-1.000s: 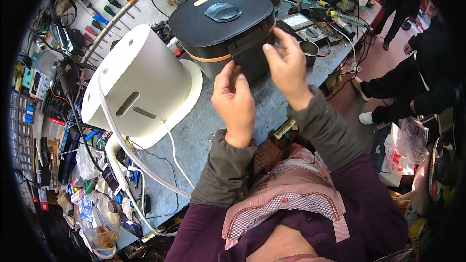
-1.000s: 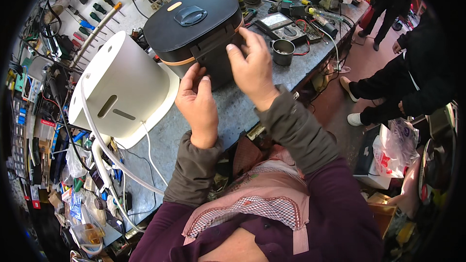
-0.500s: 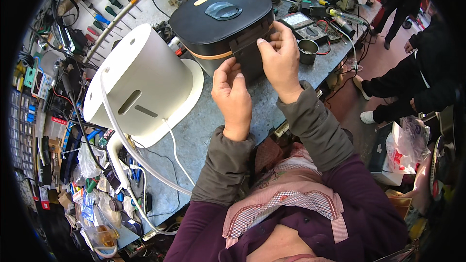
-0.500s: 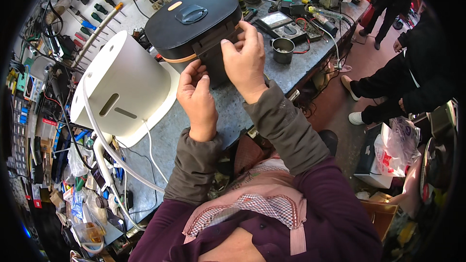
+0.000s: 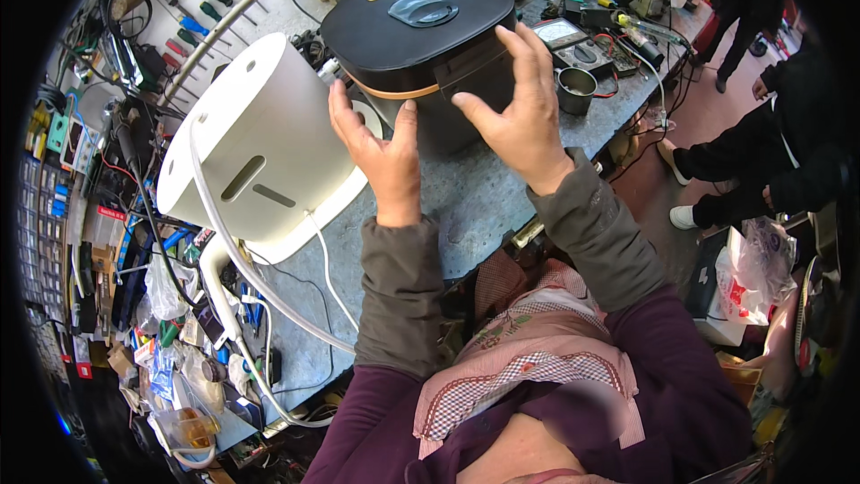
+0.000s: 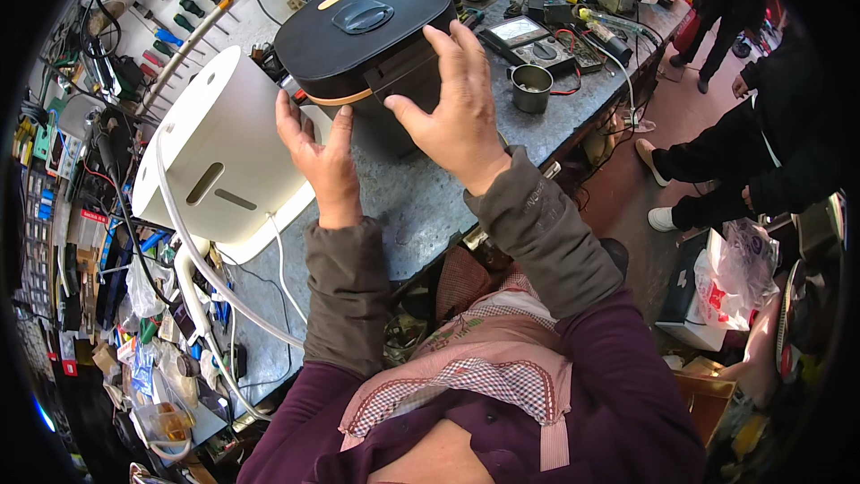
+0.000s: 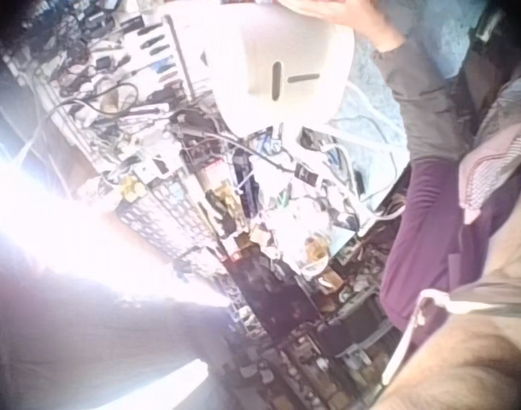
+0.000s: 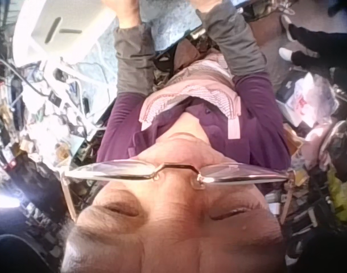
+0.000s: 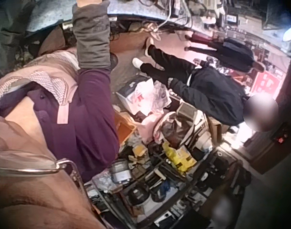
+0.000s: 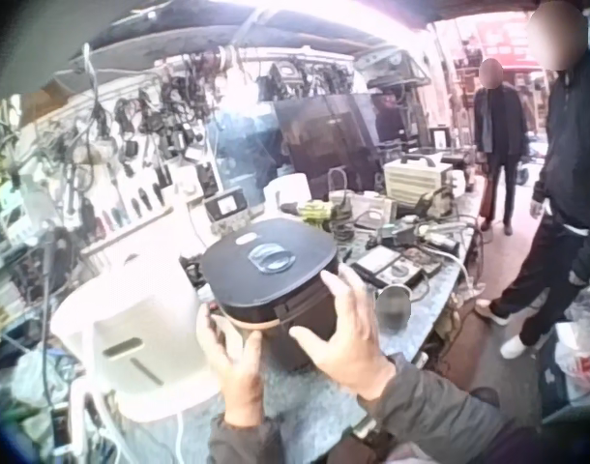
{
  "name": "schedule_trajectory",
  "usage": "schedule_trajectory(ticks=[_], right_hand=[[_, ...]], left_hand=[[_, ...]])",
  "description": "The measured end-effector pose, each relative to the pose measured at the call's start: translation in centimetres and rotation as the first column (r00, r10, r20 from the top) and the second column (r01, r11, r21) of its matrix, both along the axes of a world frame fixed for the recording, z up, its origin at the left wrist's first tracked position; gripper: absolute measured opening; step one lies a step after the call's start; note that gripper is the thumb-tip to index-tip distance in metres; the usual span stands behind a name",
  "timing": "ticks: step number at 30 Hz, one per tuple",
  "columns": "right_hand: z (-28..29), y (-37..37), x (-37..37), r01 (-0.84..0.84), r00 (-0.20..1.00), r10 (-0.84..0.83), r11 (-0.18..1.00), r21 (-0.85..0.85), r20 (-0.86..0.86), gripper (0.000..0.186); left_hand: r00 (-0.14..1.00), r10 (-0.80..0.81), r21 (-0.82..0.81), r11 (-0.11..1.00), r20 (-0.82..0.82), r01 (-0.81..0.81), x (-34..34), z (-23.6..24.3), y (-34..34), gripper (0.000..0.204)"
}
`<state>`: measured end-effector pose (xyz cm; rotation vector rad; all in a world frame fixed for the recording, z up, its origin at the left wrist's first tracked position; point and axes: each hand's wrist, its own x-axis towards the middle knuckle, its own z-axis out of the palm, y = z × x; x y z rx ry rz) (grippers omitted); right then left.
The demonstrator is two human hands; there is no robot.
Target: The person disassembles a small black appliance on a cluttered workbench. They use a screwdriver to remove screws from the bottom and sides, then detach a small black plastic cover. The person repeatedly repositions the appliance and handles the removed parts throughout the clip.
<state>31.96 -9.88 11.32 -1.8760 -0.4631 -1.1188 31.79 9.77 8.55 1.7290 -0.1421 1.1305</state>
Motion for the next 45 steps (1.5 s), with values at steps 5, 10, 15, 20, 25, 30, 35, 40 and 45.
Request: schedule_trajectory(ticks=[5, 10, 15, 20, 25, 30, 35, 40, 45], right_hand=[[-0.8, 1.2, 1.1, 0.013, 1.0, -0.012, 1.0, -0.013, 0.028, 0.11], [-1.3, 1.9, 0.8, 0.051, 0.998, -0.051, 0.999, 0.008, 0.027, 0.096], [-1.8, 0.3, 2.2, -0.156, 0.979, 0.193, 0.914, 0.376, -0.062, 0.071], [-2.3, -1.0, 4.2, -0.311, 0.9, 0.431, 0.737, 0.6, -0.062, 0.065], [-1.9, -1.0, 4.1, -0.411, 0.847, 0.53, 0.7, 0.584, -0.039, 0.065], [-1.7, -1.4, 3.7, -0.314, 0.878, 0.465, 0.739, 0.596, -0.114, 0.056], [-0.6, -0.4, 1.5, -0.284, 0.953, 0.302, 0.846, 0.451, 0.034, 0.05], [-0.5, -0.6, 1.5, -0.299, 0.929, 0.371, 0.736, 0.607, 0.008, 0.049], [0.6, -0.2, 0.8, -0.247, 0.934, 0.354, 0.75, 0.614, -0.056, 0.047]], left_hand=[[0.97, -0.242, -0.061, 0.969, -0.01, 0.241, 0.7, 1.2, -0.4, 0.107], [0.971, -0.237, -0.101, 0.967, -0.018, 0.234, 0.3, 1.4, -0.8, 0.11], [0.995, -0.098, 0.029, 0.995, 0.004, 0.098, 0.8, 0.6, -0.9, 0.118], [0.99, -0.14, -0.057, 0.989, -0.033, 0.138, 0.7, 0.9, -1.4, 0.119], [0.984, -0.176, -0.059, 0.983, -0.036, 0.174, 0.6, 1.1, -1.3, 0.113], [0.961, -0.274, -0.168, 0.949, -0.034, 0.265, 0.4, 1.2, -0.9, 0.102], [0.947, -0.322, -0.21, 0.926, 0.0, 0.315, 0.7, 1.4, -0.7, 0.103], [0.979, -0.194, -0.04, 0.981, -0.059, 0.192, 1.0, 0.8, -0.9, 0.126], [0.984, -0.151, 0.032, 0.987, -0.097, 0.155, 1.0, 0.7, -0.6, 0.138]])
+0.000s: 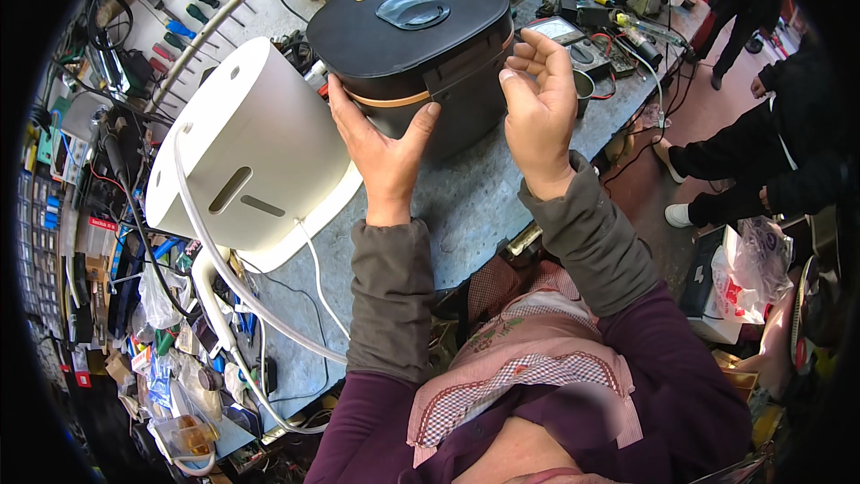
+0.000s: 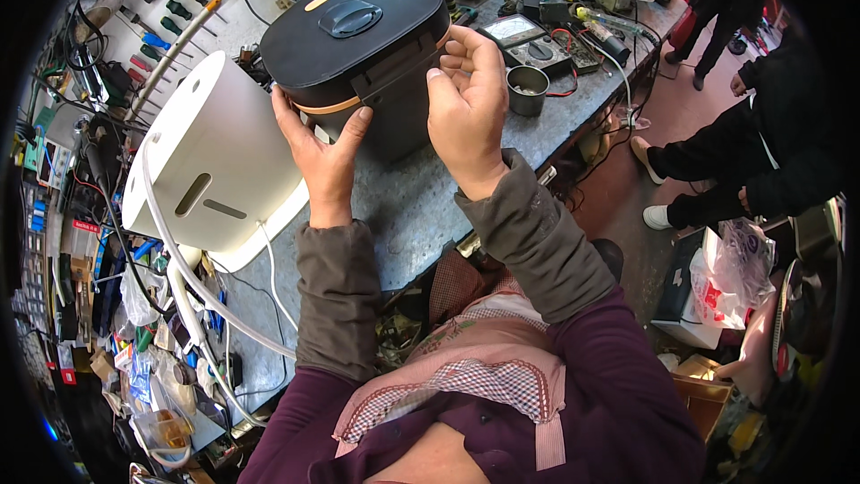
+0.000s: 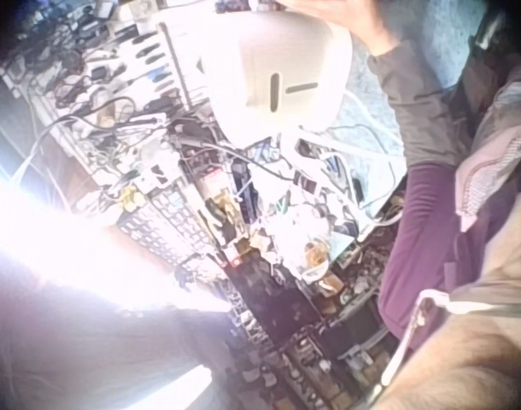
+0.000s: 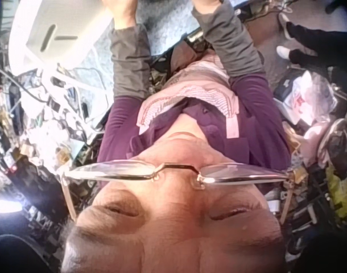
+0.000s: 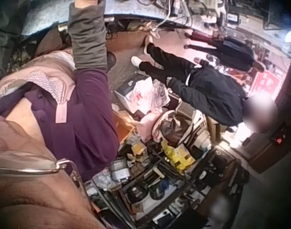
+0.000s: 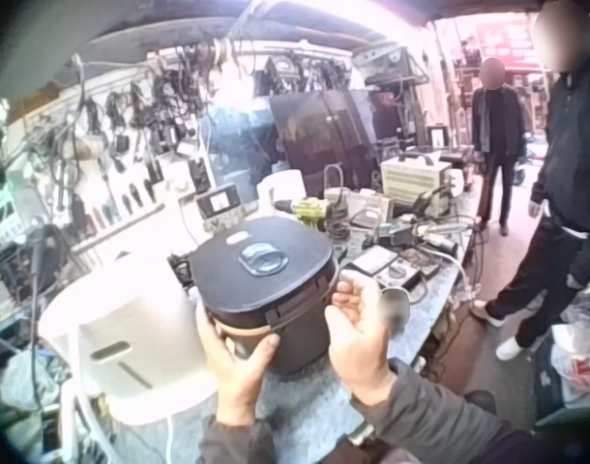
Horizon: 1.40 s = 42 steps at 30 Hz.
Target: The person disassembles a small black appliance on a cluttered workbench. They use a screwdriver to remove screws from the bottom and sides, then detach a small black plastic cover. The person repeatedly repositions the appliance and handles the removed parts throughout the clip.
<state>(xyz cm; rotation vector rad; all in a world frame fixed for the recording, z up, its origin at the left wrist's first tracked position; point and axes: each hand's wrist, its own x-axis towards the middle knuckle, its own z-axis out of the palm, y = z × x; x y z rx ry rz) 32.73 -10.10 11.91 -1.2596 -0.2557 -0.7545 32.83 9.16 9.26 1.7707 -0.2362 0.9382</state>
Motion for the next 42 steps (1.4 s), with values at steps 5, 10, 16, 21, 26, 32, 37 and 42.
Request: schedule_trajectory(ticks=[5, 10, 16, 21, 26, 32, 37, 42], right_hand=[[-0.2, -0.7, 1.8, -0.038, 0.997, 0.041, 0.998, 0.048, -0.058, 0.047], [-0.1, -0.1, 1.5, -0.245, 0.953, 0.281, 0.935, 0.257, -0.112, 0.047], [0.4, -0.8, 1.1, -0.331, 0.857, 0.493, 0.749, 0.575, -0.149, 0.042], [-0.5, 0.0, 0.8, -0.314, 0.847, 0.507, 0.72, 0.619, -0.161, 0.032], [-1.1, -0.8, 1.4, -0.363, 0.804, 0.575, 0.678, 0.64, -0.153, 0.031], [-1.5, -0.6, 1.4, -0.319, 0.844, 0.497, 0.769, 0.555, -0.203, 0.028], [-0.4, -0.8, 0.9, -0.28, 0.875, 0.402, 0.875, 0.394, -0.27, 0.024], [1.1, -0.3, 0.3, -0.18, 0.915, 0.279, 0.929, 0.322, -0.292, 0.035]], left_hand=[[0.991, 0.131, 0.212, 0.969, 0.01, -0.13, -0.4, 0.1, 0.2, 0.142], [0.994, 0.103, 0.176, 0.98, -0.022, -0.098, -0.7, 0.8, 0.0, 0.139], [0.992, 0.129, 0.202, 0.971, 0.01, -0.128, -0.6, 0.5, 0.0, 0.139], [0.986, 0.166, 0.223, 0.96, 0.033, -0.169, -0.3, 0.2, -0.2, 0.14], [0.991, 0.133, 0.168, 0.977, 0.016, -0.134, -0.1, 0.0, -0.1, 0.141], [0.997, 0.075, 0.12, 0.99, 0.011, -0.076, -0.3, 0.5, -0.5, 0.14], [0.997, -0.081, -0.044, 0.996, -0.007, 0.081, -0.6, 0.8, -0.1, 0.135], [0.995, -0.1, -0.061, 0.993, 0.005, 0.1, -0.4, 0.6, 0.0, 0.132]])
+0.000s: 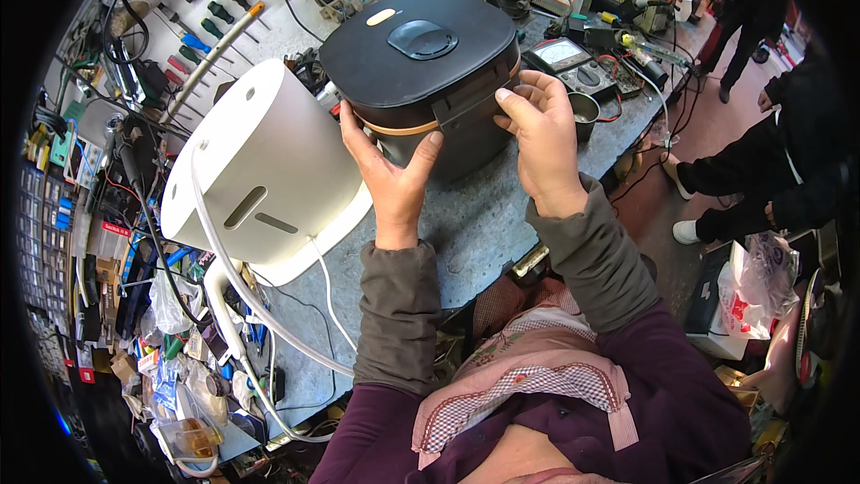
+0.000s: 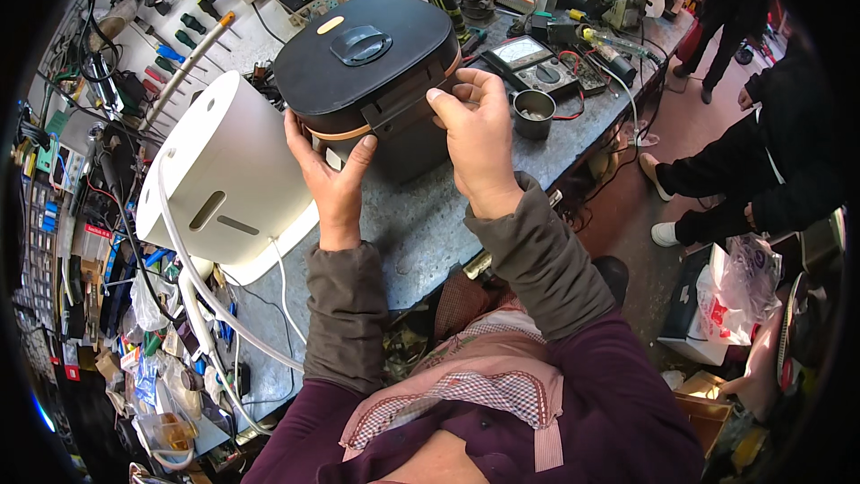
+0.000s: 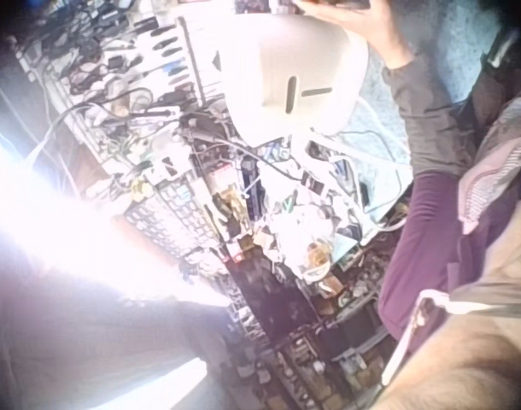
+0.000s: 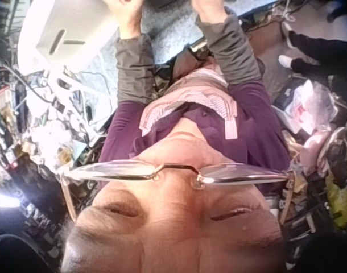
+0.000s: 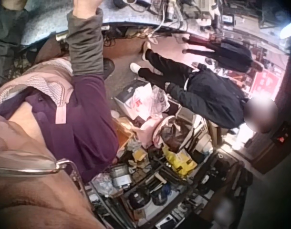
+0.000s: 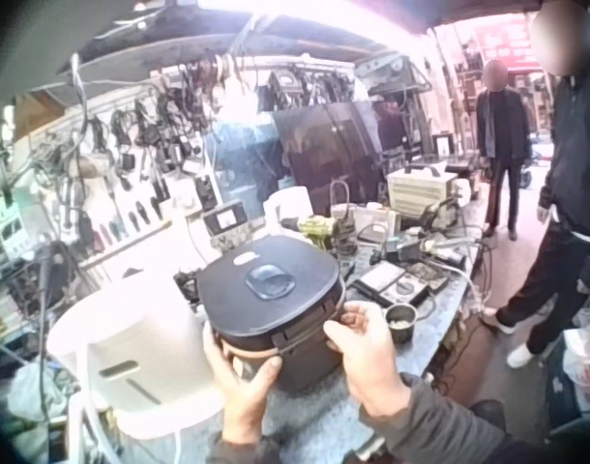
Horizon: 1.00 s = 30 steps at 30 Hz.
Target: The person disassembles a small black appliance on a cluttered workbench. They use a screwdriver to remove screws from the bottom and sides, then detach a small black plastic cover. The person repeatedly repositions the appliance and handles the removed parts throughout the clip.
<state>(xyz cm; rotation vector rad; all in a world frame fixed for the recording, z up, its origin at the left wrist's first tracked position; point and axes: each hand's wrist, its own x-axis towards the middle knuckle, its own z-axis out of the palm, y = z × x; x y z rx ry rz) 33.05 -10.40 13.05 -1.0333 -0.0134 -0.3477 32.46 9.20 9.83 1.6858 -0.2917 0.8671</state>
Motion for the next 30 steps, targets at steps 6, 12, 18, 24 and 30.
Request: schedule_trajectory(ticks=[6, 12, 18, 24, 30], right_hand=[[0.7, 0.4, 0.4, -0.08, 0.997, 0.08, 0.995, 0.065, -0.012, 0.046], [-0.7, -0.3, 1.8, -0.123, 0.991, 0.131, 0.972, 0.2, -0.025, 0.033], [-1.5, -2.1, 1.1, -0.172, 0.985, 0.169, 0.965, 0.197, 0.032, 0.028], [-0.6, -1.9, 0.5, -0.091, 0.996, 0.091, 0.995, 0.034, 0.012, 0.031], [-1.2, -2.5, 0.4, -0.194, 0.981, 0.194, 0.973, 0.121, 0.017, 0.028]], left_hand=[[0.999, 0.036, 0.01, 0.999, -0.004, -0.036, 0.4, -0.3, -0.1, 0.134], [0.995, 0.088, 0.069, 0.994, 0.037, -0.09, 0.4, -0.8, -0.7, 0.132], [0.993, 0.112, 0.093, 0.989, 0.04, -0.116, -1.1, -0.6, -2.0, 0.127], [0.992, 0.121, 0.115, 0.986, 0.025, -0.123, -1.0, -0.5, -1.7, 0.127], [0.997, 0.071, 0.065, 0.995, -0.001, -0.071, -0.4, -0.5, -1.4, 0.127]])
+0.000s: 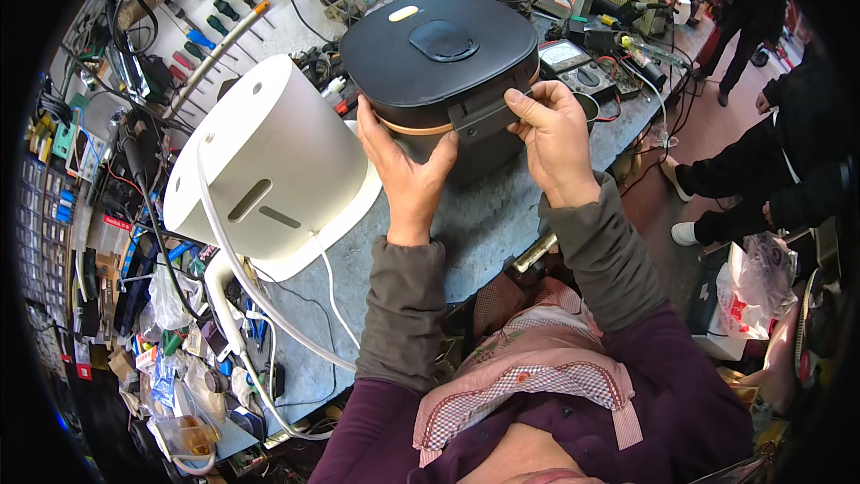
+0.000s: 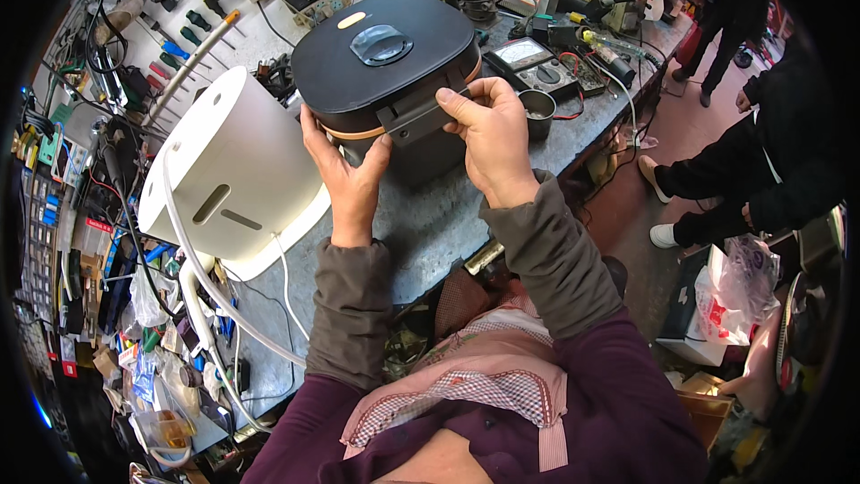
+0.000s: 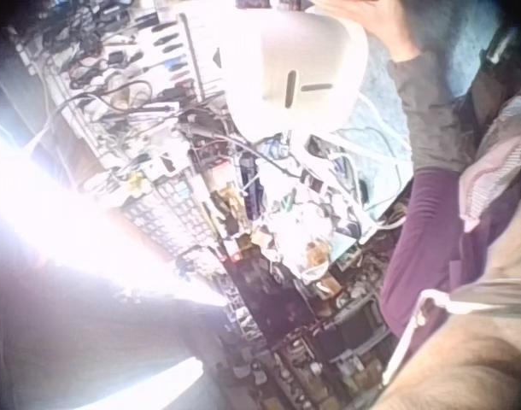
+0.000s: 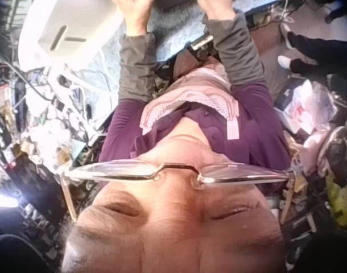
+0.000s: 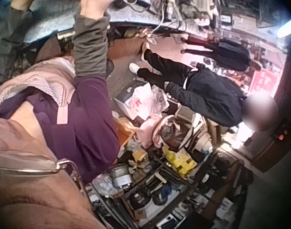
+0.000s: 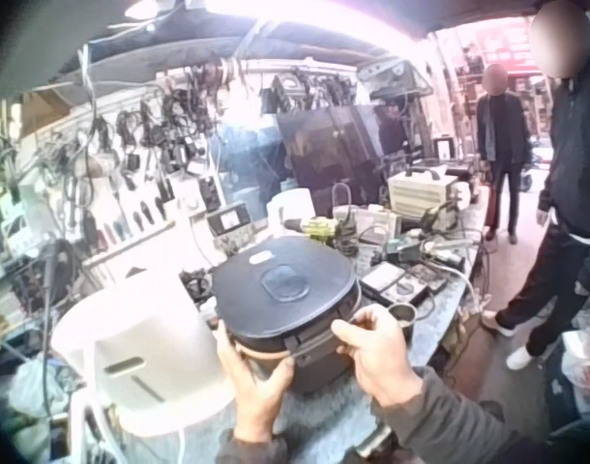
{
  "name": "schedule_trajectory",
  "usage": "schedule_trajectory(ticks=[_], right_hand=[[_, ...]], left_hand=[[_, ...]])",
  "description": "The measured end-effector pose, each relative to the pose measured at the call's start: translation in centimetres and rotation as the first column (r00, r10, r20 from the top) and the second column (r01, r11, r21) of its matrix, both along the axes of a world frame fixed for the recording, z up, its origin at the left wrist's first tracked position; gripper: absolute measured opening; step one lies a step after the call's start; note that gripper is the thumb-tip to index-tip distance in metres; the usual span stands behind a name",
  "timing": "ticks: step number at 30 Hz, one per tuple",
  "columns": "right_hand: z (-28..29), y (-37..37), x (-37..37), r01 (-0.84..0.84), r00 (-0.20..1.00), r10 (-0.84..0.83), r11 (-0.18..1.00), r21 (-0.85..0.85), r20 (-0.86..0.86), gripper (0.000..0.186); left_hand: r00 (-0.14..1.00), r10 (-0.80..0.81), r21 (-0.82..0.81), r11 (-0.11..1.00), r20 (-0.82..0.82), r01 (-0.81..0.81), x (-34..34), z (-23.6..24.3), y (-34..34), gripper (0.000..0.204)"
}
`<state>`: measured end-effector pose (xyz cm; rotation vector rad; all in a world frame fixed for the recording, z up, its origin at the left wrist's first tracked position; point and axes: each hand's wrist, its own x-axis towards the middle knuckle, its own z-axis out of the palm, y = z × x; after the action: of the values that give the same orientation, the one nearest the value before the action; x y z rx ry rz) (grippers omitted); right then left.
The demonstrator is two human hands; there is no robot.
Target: The person disassembles a small black appliance on a cluttered workbench. They use a screwdriver to remove screws from the bottom and sides, then detach a small black plastic cover. The person repeatedly repositions the appliance and handles the removed parts throughout the clip.
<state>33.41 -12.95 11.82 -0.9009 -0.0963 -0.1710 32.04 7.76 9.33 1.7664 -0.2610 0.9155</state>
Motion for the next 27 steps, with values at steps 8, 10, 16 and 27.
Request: schedule_trajectory(ticks=[8, 10, 16, 27], right_hand=[[0.5, -0.1, -0.5, 0.01, 1.0, -0.011, 0.999, -0.046, -0.022, 0.027], [0.7, -0.1, -0.7, 0.031, 0.999, -0.033, 0.998, -0.049, -0.024, 0.026], [0.7, -0.9, -0.2, -0.09, 0.988, 0.097, 0.994, 0.062, -0.117, 0.018], [0.7, -1.0, 0.1, -0.118, 0.982, 0.136, 0.983, 0.137, -0.132, 0.021]], left_hand=[[1.0, -0.023, -0.019, 1.0, 0.008, 0.023, -0.2, 0.5, 0.1, 0.125], [1.0, -0.024, -0.025, 0.999, 0.009, 0.024, -0.2, 0.5, 0.1, 0.125], [0.999, -0.038, -0.026, 0.999, 0.014, 0.039, 0.0, 0.3, 0.4, 0.128], [0.989, 0.141, 0.197, 0.97, 0.033, -0.145, -0.3, 0.2, -0.2, 0.152]])
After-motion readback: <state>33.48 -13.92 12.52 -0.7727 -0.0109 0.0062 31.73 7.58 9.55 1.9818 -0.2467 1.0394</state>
